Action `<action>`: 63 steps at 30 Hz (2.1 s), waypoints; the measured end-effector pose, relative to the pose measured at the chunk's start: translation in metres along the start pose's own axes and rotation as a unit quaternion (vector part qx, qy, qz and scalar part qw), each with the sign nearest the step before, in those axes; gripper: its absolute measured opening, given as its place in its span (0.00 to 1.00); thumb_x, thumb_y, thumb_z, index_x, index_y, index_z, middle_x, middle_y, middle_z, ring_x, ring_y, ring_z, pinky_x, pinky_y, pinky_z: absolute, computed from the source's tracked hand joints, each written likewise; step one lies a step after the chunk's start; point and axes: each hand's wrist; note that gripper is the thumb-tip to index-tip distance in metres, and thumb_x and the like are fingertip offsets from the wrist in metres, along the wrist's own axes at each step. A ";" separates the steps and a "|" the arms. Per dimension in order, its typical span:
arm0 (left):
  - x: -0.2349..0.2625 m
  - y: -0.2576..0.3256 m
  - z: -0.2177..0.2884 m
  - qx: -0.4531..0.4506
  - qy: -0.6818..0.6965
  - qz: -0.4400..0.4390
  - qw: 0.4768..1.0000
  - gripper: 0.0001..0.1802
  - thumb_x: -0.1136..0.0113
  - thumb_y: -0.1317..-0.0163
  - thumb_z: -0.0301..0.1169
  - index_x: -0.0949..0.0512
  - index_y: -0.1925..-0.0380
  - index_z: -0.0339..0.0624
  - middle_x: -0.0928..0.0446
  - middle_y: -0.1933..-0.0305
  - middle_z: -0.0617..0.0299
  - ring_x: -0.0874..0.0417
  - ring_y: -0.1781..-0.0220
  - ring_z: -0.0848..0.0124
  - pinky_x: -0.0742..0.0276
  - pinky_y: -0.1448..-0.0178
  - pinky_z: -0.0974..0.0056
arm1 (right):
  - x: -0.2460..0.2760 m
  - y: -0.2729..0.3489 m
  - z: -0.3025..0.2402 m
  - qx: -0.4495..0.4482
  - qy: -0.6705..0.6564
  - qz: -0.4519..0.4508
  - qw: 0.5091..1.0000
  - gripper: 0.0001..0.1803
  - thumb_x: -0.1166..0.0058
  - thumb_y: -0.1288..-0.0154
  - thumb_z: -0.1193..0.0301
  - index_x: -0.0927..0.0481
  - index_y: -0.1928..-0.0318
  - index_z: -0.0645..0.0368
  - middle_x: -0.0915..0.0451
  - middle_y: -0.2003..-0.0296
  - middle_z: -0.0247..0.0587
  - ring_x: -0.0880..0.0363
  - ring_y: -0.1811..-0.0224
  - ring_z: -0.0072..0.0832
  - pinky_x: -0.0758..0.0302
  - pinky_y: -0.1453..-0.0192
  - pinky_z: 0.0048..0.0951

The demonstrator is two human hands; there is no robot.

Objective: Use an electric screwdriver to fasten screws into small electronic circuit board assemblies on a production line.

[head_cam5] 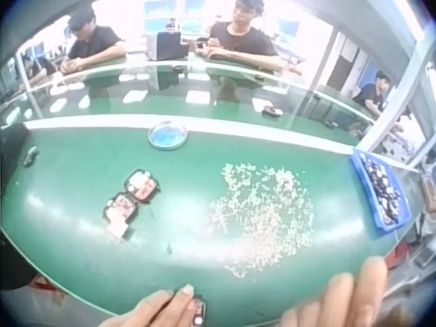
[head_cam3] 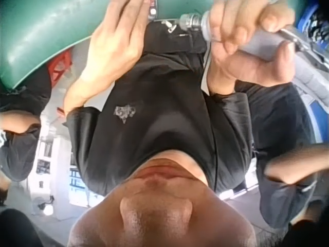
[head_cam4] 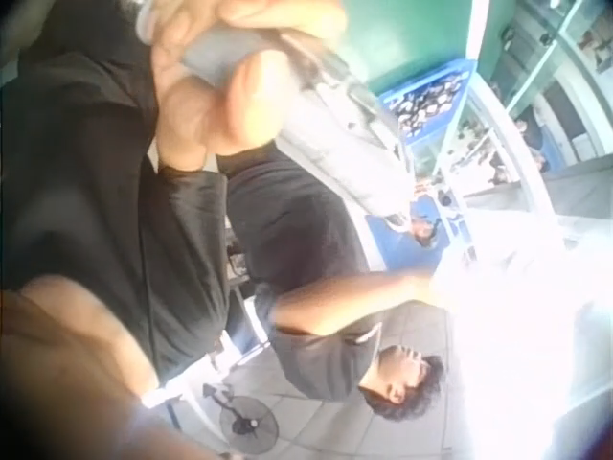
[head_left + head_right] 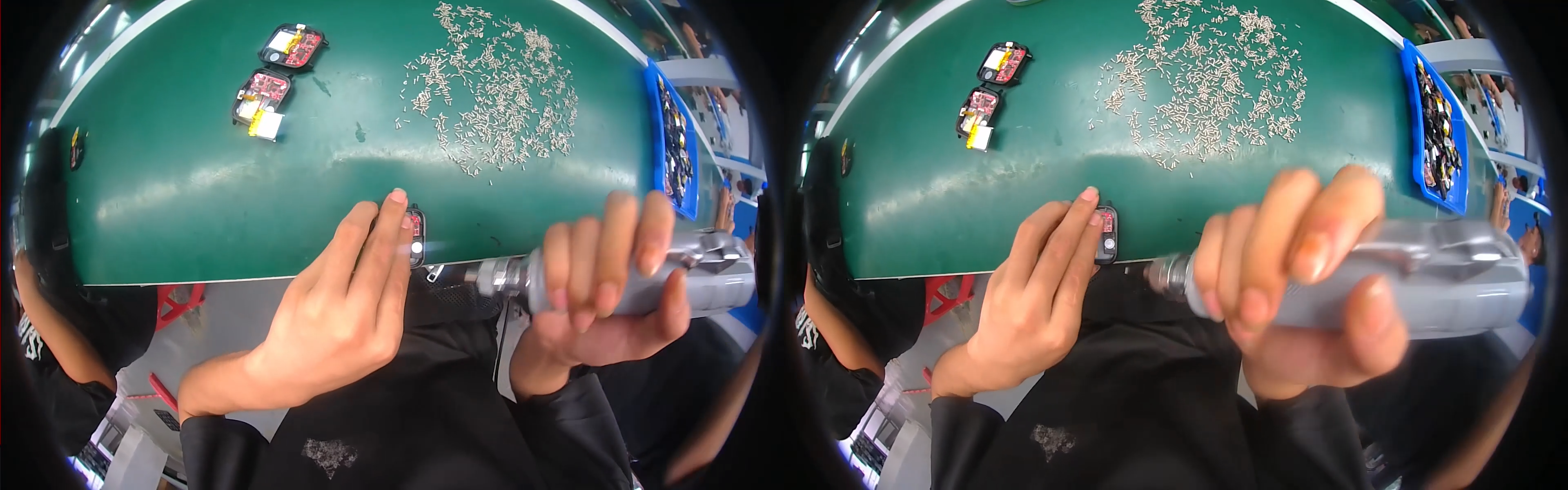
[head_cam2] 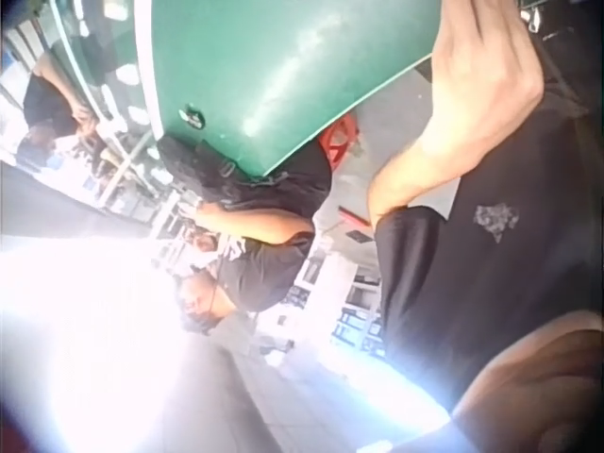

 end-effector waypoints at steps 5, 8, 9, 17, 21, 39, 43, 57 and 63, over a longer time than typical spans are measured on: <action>-0.001 0.001 0.003 0.012 0.010 -0.007 1.000 0.22 0.39 0.61 0.15 0.25 0.60 0.16 0.27 0.48 0.37 0.22 0.53 0.49 0.19 0.58 0.57 | -0.001 -0.024 0.005 -0.005 0.056 -0.027 0.998 0.11 0.55 0.34 0.61 0.35 0.65 0.54 0.31 0.75 0.34 0.37 0.84 0.19 0.35 0.72 0.24; -0.006 0.001 0.002 0.015 0.012 0.013 1.000 0.21 0.39 0.60 0.15 0.25 0.61 0.17 0.25 0.49 0.38 0.22 0.55 0.51 0.19 0.60 0.58 | 0.001 -0.027 0.013 -0.004 0.067 -0.021 0.998 0.11 0.56 0.34 0.60 0.36 0.65 0.54 0.31 0.75 0.34 0.37 0.83 0.19 0.36 0.72 0.24; -0.008 0.001 0.001 0.011 0.011 0.031 0.999 0.20 0.39 0.60 0.14 0.24 0.62 0.17 0.25 0.50 0.39 0.21 0.56 0.51 0.18 0.61 0.58 | 0.002 -0.027 0.015 -0.009 0.067 -0.022 0.997 0.11 0.56 0.34 0.60 0.36 0.65 0.54 0.31 0.75 0.34 0.37 0.83 0.19 0.36 0.72 0.24; -0.017 0.003 -0.002 0.000 0.010 0.069 0.998 0.18 0.38 0.59 0.13 0.24 0.63 0.18 0.23 0.53 0.40 0.21 0.59 0.53 0.18 0.63 0.59 | 0.004 -0.033 0.017 -0.047 0.086 -0.044 0.994 0.11 0.57 0.35 0.61 0.37 0.67 0.53 0.32 0.75 0.35 0.38 0.84 0.18 0.36 0.73 0.24; -0.016 0.004 -0.005 -0.014 0.014 0.076 0.997 0.19 0.39 0.60 0.14 0.24 0.63 0.18 0.24 0.52 0.39 0.21 0.58 0.52 0.18 0.62 0.58 | 0.006 -0.047 0.017 -0.086 0.089 -0.142 0.982 0.10 0.57 0.35 0.62 0.37 0.68 0.54 0.31 0.75 0.36 0.38 0.83 0.20 0.34 0.72 0.25; 0.009 0.009 -0.005 -0.023 -0.010 -0.025 0.999 0.23 0.44 0.56 0.21 0.24 0.57 0.20 0.25 0.49 0.41 0.24 0.46 0.53 0.24 0.43 0.58 | 0.016 -0.039 0.016 0.014 0.028 -0.106 0.994 0.17 0.53 0.39 0.66 0.30 0.54 0.64 0.33 0.76 0.37 0.41 0.88 0.18 0.37 0.80 0.24; 0.034 0.047 -0.045 0.262 -0.182 0.002 0.948 0.33 0.40 0.48 0.19 0.37 0.39 0.30 0.33 0.38 0.41 0.31 0.37 0.46 0.36 0.33 0.51 | 0.064 -0.004 -0.011 0.085 -0.021 0.044 0.995 0.17 0.56 0.38 0.65 0.29 0.54 0.63 0.34 0.76 0.36 0.44 0.88 0.17 0.38 0.78 0.23; -0.009 -0.058 -0.039 0.086 -0.039 0.096 0.991 0.13 0.37 0.52 0.16 0.21 0.63 0.34 0.23 0.60 0.57 0.22 0.60 0.60 0.25 0.55 0.59 | 0.093 0.022 -0.001 0.069 -0.158 0.113 0.979 0.09 0.57 0.37 0.67 0.31 0.61 0.60 0.34 0.77 0.36 0.43 0.89 0.18 0.37 0.77 0.24; -0.011 -0.066 -0.042 0.023 -0.096 0.065 0.993 0.11 0.38 0.52 0.16 0.21 0.66 0.33 0.24 0.63 0.58 0.21 0.63 0.62 0.24 0.62 0.60 | 0.098 0.024 -0.003 0.071 -0.173 0.099 0.977 0.09 0.58 0.36 0.67 0.31 0.61 0.59 0.34 0.77 0.36 0.42 0.89 0.17 0.36 0.77 0.24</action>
Point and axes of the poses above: each hand's wrist, its own y-axis away from the middle knuckle, its own x-axis out of the back of the hand, z = x × y
